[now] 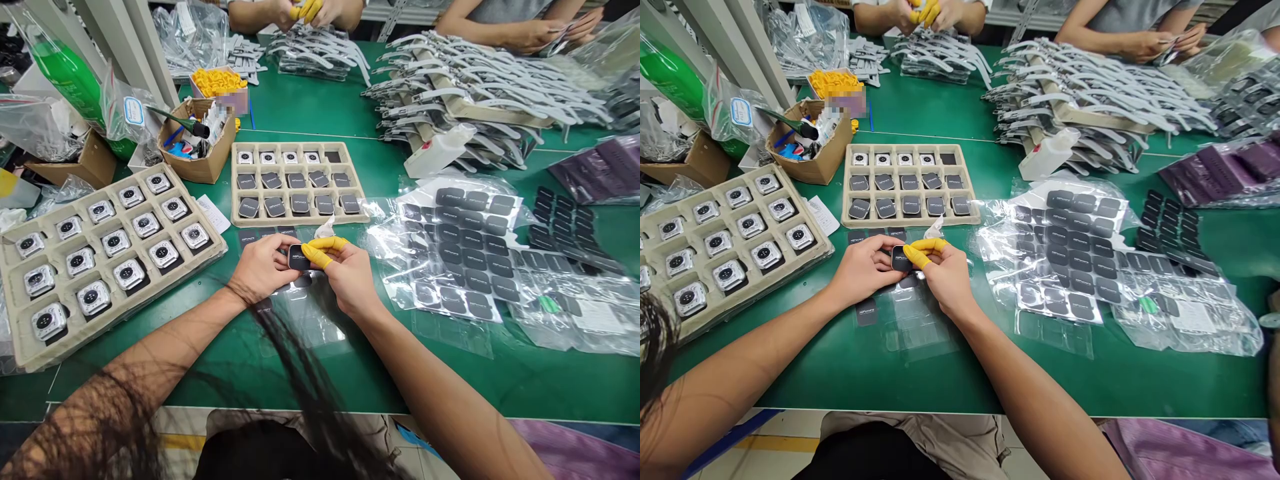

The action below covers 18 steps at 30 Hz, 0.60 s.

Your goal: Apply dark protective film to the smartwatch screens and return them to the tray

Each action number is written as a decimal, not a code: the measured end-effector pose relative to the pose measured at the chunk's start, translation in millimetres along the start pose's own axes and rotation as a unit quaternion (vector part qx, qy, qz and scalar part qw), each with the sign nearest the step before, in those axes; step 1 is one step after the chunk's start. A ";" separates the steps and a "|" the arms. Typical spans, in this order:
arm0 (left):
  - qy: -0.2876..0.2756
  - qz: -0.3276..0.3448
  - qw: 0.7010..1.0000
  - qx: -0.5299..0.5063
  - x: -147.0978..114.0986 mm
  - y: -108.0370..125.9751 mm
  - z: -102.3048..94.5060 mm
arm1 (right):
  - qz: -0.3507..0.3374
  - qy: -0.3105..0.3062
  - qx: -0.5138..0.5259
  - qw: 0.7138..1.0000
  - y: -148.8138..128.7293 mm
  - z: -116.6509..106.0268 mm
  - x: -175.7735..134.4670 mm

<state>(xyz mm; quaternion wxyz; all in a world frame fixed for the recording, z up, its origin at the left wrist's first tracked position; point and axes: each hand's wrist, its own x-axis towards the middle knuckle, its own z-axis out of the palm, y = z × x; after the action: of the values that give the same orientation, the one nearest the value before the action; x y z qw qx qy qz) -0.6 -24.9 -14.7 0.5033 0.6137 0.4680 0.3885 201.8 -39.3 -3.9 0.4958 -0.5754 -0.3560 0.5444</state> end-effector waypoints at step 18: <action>0.004 0.001 1.000 0.004 -0.9 -0.4 1.0 | -0.012 0.007 -0.008 1.000 0.9 3.3 -1.0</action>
<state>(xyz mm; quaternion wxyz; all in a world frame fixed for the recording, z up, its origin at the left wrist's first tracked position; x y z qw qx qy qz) 0.1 -26.0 -15.3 0.4986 0.6149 0.4709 0.3892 198.3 -39.8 -4.3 0.5005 -0.5785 -0.3636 0.5316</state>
